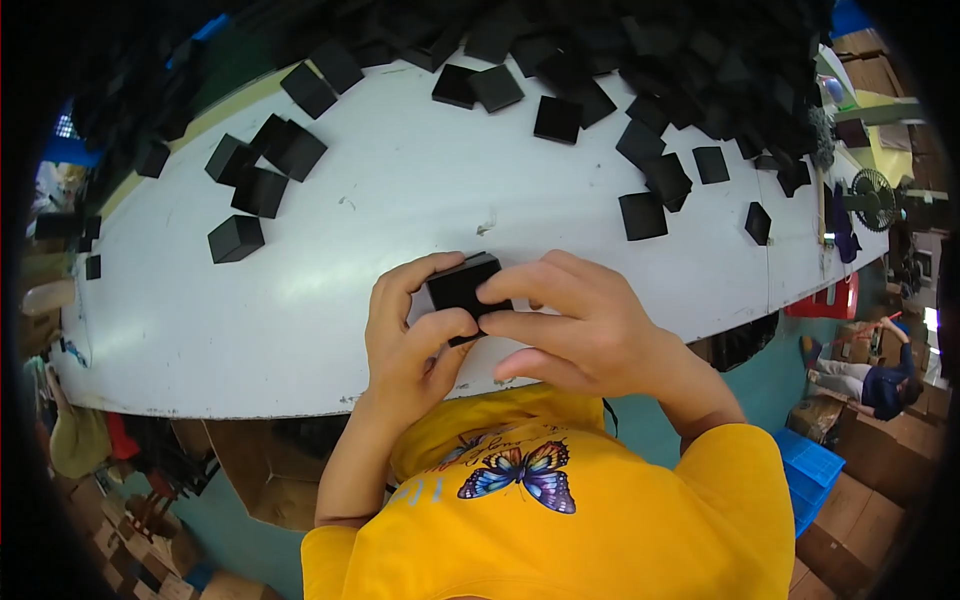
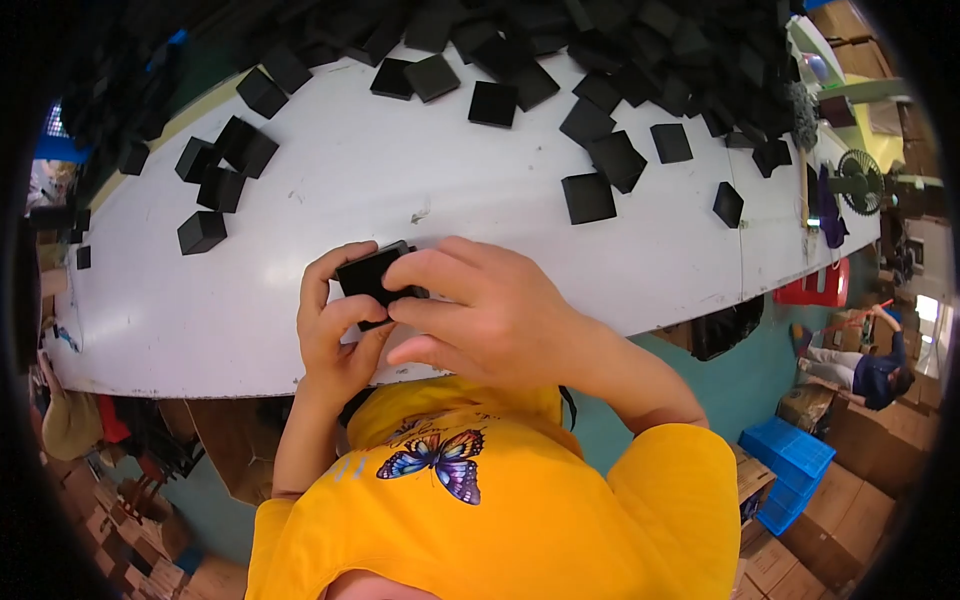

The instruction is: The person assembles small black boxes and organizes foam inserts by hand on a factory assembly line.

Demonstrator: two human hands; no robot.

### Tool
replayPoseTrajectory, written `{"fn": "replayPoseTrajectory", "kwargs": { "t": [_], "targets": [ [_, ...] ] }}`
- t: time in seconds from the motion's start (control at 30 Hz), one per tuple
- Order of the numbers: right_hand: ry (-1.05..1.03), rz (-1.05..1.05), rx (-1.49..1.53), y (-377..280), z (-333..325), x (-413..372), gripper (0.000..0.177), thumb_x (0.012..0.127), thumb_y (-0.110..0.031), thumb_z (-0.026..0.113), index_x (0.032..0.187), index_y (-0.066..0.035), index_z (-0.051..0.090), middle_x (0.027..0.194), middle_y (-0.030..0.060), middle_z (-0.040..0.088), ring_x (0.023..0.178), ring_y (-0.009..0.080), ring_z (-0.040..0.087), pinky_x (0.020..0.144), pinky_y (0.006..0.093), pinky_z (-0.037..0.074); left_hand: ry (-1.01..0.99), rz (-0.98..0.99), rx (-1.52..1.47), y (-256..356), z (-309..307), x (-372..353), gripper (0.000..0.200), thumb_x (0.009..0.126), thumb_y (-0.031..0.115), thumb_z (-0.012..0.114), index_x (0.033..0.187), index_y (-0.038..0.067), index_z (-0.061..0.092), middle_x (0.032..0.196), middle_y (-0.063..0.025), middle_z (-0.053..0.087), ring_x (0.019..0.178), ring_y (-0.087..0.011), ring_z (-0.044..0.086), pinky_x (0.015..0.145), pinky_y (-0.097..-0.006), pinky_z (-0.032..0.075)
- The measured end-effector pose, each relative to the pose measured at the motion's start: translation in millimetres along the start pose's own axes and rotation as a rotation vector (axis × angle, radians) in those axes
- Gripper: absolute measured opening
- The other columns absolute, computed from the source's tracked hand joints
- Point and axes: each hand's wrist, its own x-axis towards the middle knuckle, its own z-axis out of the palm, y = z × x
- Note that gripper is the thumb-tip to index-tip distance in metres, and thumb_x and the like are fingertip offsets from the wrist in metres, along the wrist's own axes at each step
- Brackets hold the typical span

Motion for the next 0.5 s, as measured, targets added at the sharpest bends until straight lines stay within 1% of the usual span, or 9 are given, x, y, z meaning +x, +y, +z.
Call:
{"fn": "replayPoseTrajectory", "kwargs": {
  "t": [0.07, 0.13, 0.17, 0.23, 0.33, 0.4, 0.43, 0.47, 0.5],
  "targets": [
    [0.16, 0.032, -0.046, 16.6, -5.0, -11.1, 0.025, 0.079, -0.02, 0.081, 0.096, -0.005, 0.069, 0.109, 0.0082, 0.065, 0.093, 0.0275, 0.062, 0.074, 0.037, 0.051, -0.039, 0.017, 0.026, -0.9, -2.9, 0.5, 0.028, 0.073, 0.004, 0.082, 0.09, 0.01, 0.061, 0.128, -0.0258, 0.059, 0.11, -0.0365, 0.062, 0.088, -0.0403, 0.051],
    [0.425, 0.089, -0.587, 71.9, -17.7, -18.5, 0.033, 0.076, -0.018, 0.083, 0.102, -0.005, 0.068, 0.114, 0.0101, 0.066, 0.1, 0.0296, 0.061, 0.085, 0.0395, 0.048, -0.038, 0.019, 0.038, 0.5, -3.2, 2.1, 0.027, 0.072, 0.004, 0.082, 0.088, 0.01, 0.061, 0.128, -0.0256, 0.059, 0.111, -0.0363, 0.061, 0.09, -0.0401, 0.051],
    [0.374, 0.239, -0.803, 79.3, -31.8, -17.7, 0.038, 0.075, -0.019, 0.084, 0.106, -0.005, 0.065, 0.111, 0.0117, 0.066, 0.105, 0.032, 0.06, 0.092, 0.042, 0.044, -0.043, 0.024, 0.042, 0.6, -4.2, 2.1, 0.028, 0.072, 0.004, 0.083, 0.089, 0.009, 0.062, 0.128, -0.0255, 0.059, 0.112, -0.0366, 0.061, 0.091, -0.0403, 0.051],
    [0.383, 0.459, -0.901, 101.9, -43.6, -33.6, 0.038, 0.076, -0.02, 0.083, 0.105, -0.004, 0.065, 0.11, 0.0102, 0.067, 0.108, 0.0314, 0.06, 0.091, 0.0429, 0.044, -0.042, 0.042, 0.04, -0.7, -5.2, 1.6, 0.032, 0.072, 0.004, 0.083, 0.095, 0.009, 0.062, 0.128, -0.0254, 0.059, 0.113, -0.0368, 0.061, 0.092, -0.0407, 0.05],
    [0.189, 0.761, -0.918, 109.3, -48.1, -44.1, 0.037, 0.076, -0.02, 0.083, 0.105, -0.005, 0.066, 0.108, 0.0093, 0.067, 0.106, 0.0303, 0.061, 0.091, 0.0437, 0.043, -0.02, 0.052, -0.017, -5.4, -2.7, -1.2, 0.045, 0.074, 0.004, 0.084, 0.111, 0.008, 0.059, 0.129, -0.0255, 0.059, 0.116, -0.0365, 0.06, 0.096, -0.0412, 0.049],
    [0.258, 0.642, -0.894, 112.6, -49.8, -51.0, 0.03, 0.08, -0.014, 0.079, 0.106, -0.005, 0.066, 0.101, 0.0104, 0.068, 0.093, 0.0299, 0.065, 0.08, 0.0398, 0.047, 0.014, 0.007, -0.084, -6.3, 0.7, -4.3, 0.058, 0.075, 0.004, 0.084, 0.124, 0.008, 0.054, 0.13, -0.0257, 0.059, 0.118, -0.036, 0.06, 0.099, -0.0417, 0.047],
    [0.309, 0.569, -0.856, 108.3, -50.1, -50.7, 0.028, 0.082, -0.012, 0.077, 0.108, -0.005, 0.067, 0.1, 0.0117, 0.068, 0.089, 0.0294, 0.066, 0.076, 0.0374, 0.048, -0.004, 0.043, -0.077, -9.8, 1.2, -5.4, 0.075, 0.075, 0.003, 0.084, 0.138, 0.008, 0.043, 0.13, -0.0252, 0.059, 0.12, -0.0338, 0.059, 0.103, -0.0416, 0.044],
    [0.363, 0.498, -0.813, 101.5, -47.5, -45.2, 0.027, 0.084, -0.009, 0.075, 0.109, -0.004, 0.068, 0.099, 0.0131, 0.069, 0.084, 0.029, 0.066, 0.072, 0.0351, 0.049, 0.0, 0.024, -0.098, -10.9, 0.5, -6.5, 0.078, 0.075, 0.003, 0.085, 0.14, 0.008, 0.041, 0.13, -0.0248, 0.059, 0.12, -0.0333, 0.059, 0.104, -0.0416, 0.044],
    [0.389, 0.366, -0.631, 89.3, -44.9, -32.5, 0.026, 0.087, -0.007, 0.072, 0.112, -0.003, 0.068, 0.099, 0.0125, 0.069, 0.08, 0.0252, 0.065, 0.068, 0.032, 0.048, 0.008, 0.005, -0.121, -10.7, 1.3, -8.0, 0.081, 0.075, 0.003, 0.085, 0.142, 0.008, 0.038, 0.13, -0.0245, 0.059, 0.121, -0.0329, 0.059, 0.105, -0.0415, 0.043]
  ]
}}
